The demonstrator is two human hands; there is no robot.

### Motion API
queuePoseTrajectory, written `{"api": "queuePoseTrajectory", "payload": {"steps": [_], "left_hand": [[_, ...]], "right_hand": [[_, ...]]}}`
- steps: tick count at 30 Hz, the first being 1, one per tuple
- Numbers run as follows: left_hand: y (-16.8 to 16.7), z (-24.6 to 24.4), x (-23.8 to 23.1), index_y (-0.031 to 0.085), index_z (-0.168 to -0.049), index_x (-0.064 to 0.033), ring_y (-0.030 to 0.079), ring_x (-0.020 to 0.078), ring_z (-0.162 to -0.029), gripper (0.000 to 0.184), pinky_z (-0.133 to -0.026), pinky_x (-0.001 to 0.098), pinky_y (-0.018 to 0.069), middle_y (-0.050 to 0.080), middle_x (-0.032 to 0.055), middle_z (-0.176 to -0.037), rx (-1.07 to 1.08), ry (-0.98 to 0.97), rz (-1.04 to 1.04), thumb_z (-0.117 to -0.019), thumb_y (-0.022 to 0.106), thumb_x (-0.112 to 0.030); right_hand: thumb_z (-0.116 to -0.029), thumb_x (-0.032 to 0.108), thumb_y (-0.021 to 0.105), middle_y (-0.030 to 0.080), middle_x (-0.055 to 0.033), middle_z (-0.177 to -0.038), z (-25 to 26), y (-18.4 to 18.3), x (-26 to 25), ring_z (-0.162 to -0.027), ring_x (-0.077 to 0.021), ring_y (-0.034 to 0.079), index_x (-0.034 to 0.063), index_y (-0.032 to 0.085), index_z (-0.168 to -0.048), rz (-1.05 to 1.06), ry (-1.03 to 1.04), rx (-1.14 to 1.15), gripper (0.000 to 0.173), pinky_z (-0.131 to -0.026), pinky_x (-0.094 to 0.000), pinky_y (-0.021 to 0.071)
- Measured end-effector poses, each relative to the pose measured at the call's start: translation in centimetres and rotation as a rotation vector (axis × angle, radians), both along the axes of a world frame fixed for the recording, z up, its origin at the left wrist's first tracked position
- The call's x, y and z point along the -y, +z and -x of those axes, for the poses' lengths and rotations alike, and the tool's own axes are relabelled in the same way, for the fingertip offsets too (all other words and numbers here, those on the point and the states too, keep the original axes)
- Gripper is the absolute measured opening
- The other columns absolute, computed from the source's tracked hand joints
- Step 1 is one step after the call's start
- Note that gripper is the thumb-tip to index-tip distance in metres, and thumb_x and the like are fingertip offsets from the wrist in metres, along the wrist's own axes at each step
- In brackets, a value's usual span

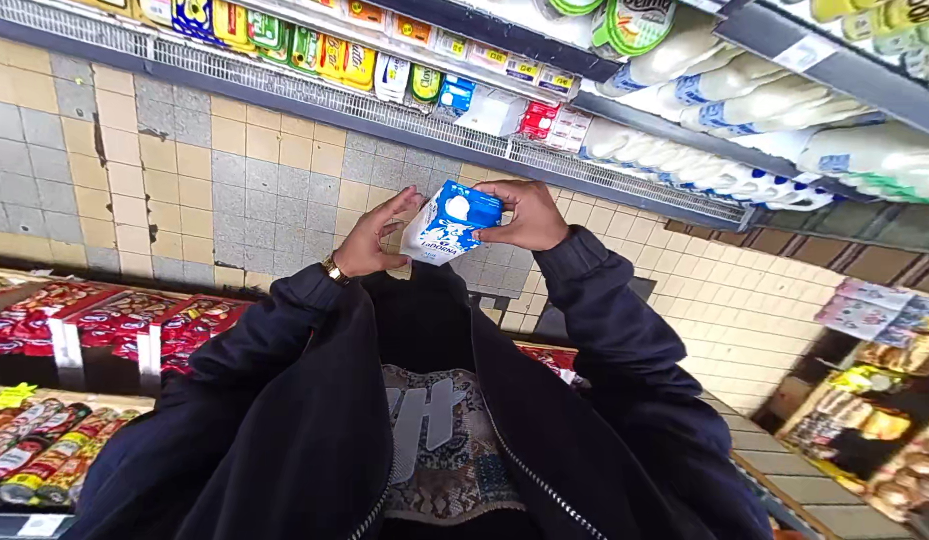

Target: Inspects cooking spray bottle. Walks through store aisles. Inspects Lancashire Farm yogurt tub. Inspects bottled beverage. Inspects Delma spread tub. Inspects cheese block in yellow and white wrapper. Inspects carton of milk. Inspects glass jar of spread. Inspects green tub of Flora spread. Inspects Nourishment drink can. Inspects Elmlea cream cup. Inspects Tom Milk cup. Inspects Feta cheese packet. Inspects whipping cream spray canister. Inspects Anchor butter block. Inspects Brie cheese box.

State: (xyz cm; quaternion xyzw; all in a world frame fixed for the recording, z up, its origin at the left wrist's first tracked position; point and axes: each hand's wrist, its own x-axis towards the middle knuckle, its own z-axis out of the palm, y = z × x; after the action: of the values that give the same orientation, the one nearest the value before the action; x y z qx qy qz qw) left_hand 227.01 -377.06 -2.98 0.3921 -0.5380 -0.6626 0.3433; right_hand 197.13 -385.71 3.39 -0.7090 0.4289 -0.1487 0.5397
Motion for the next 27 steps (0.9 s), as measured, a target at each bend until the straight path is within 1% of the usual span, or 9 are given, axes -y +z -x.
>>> {"api": "queuePoseTrajectory", "payload": {"steps": [3,5,7,9,12,14,18,23,27], "left_hand": [[-0.9,1.2,0.2,0.027,-0.161,-0.0078,0.042,0.0295,-0.146,0.108,-0.112,0.0509,0.0485,0.042,0.0116,-0.159,-0.03,0.097,-0.051,-0.0716,0.087,-0.007],[-1.5,1.7,-0.1,0.031,-0.159,-0.0048,0.045,0.0318,-0.144,0.101,-0.113,0.0543,0.0468,0.046,0.0131,-0.156,-0.064,0.147,-0.075,-0.074,0.087,-0.009],[-2.2,2.1,-0.6,0.037,-0.154,-0.0007,0.05,0.0331,-0.139,0.093,-0.111,0.0535,0.0484,0.051,0.0156,-0.151,-0.079,0.196,-0.108,-0.0751,0.085,-0.01],[-2.8,2.5,-1.3,0.039,-0.152,0.0028,0.052,0.0344,-0.137,0.089,-0.108,0.0523,0.0507,0.052,0.0185,-0.149,-0.082,0.24,-0.158,-0.0761,0.084,-0.01],[-4.1,2.9,-2.4,0.035,-0.154,0.0027,0.051,0.0345,-0.137,0.092,-0.106,0.052,0.0525,0.051,0.0182,-0.149,-0.06,0.287,-0.226,-0.0772,0.084,-0.011],[-5.2,3.1,-3.3,0.032,-0.156,0.0007,0.051,0.0342,-0.137,0.095,-0.106,0.0527,0.0517,0.05,0.0172,-0.15,-0.052,0.319,-0.269,-0.0775,0.083,-0.011],[-7.4,3.4,-5.0,0.035,-0.157,-0.008,0.052,0.034,-0.136,0.091,-0.105,0.0532,0.0525,0.052,0.0143,-0.149,-0.035,0.377,-0.346,-0.08,0.084,-0.015],[-8.7,3.7,-6.1,0.039,-0.157,-0.0154,0.055,0.034,-0.132,0.086,-0.103,0.0514,0.0545,0.055,0.0129,-0.146,-0.022,0.443,-0.384,-0.0824,0.082,-0.017],[-9.4,4.0,-6.7,0.041,-0.156,-0.0168,0.056,0.0345,-0.131,0.083,-0.103,0.0501,0.0545,0.055,0.0128,-0.145,-0.023,0.482,-0.431,-0.0831,0.081,-0.017]], "right_hand": [[-0.0681,0.022,0.088,0.074,-0.0163,-0.111,2.2,-5.3,2.1,-0.101,-0.0275,0.072,0.0023,0.071,-0.121,0.133,-0.012,-0.16,0.059,-0.091,-0.0502,0.058],[-0.0685,0.023,0.089,0.073,-0.0178,-0.114,3.9,-9.0,3.8,-0.104,-0.0321,0.071,0.0034,0.071,-0.124,0.149,-0.041,-0.283,0.061,-0.092,-0.0547,0.0563],[-0.0687,0.022,0.089,0.072,-0.021,-0.116,5.3,-12.9,5.5,-0.107,-0.0373,0.07,0.0019,0.069,-0.125,0.174,-0.083,-0.376,0.063,-0.094,-0.0595,0.054],[-0.0712,0.021,0.087,0.069,-0.0241,-0.121,6.6,-16.7,7.3,-0.112,-0.0407,0.068,-0.0004,0.066,-0.13,0.16,-0.116,-0.46,0.066,-0.096,-0.0616,0.0517],[-0.0732,0.019,0.086,0.066,-0.0254,-0.127,8.2,-22.8,10.1,-0.115,-0.0424,0.066,-0.0012,0.063,-0.134,0.152,-0.196,-0.542,0.068,-0.098,-0.0612,0.0506],[-0.0752,0.018,0.085,0.064,-0.0254,-0.132,8.8,-26.3,12.1,-0.121,-0.0418,0.063,-0.0011,0.06,-0.138,0.119,-0.237,-0.592,0.07,-0.103,-0.0592,0.0482],[-0.0782,0.015,0.082,0.062,-0.0237,-0.136,9.6,-32.8,15.7,-0.126,-0.0382,0.06,-0.0001,0.058,-0.14,0.123,-0.291,-0.605,0.068,-0.108,-0.0546,0.0466],[-0.0798,0.01,0.078,0.06,-0.0211,-0.14,9.5,-38.8,18.5,-0.132,-0.0357,0.056,0.0014,0.058,-0.141,0.184,-0.347,-0.611,0.065,-0.111,-0.0506,0.0437],[-0.078,0.006,0.078,0.06,-0.0203,-0.141,9.3,-41.8,20.7,-0.135,-0.0355,0.054,0.0028,0.058,-0.14,0.193,-0.342,-0.632,0.065,-0.113,-0.0494,0.0416]]}}
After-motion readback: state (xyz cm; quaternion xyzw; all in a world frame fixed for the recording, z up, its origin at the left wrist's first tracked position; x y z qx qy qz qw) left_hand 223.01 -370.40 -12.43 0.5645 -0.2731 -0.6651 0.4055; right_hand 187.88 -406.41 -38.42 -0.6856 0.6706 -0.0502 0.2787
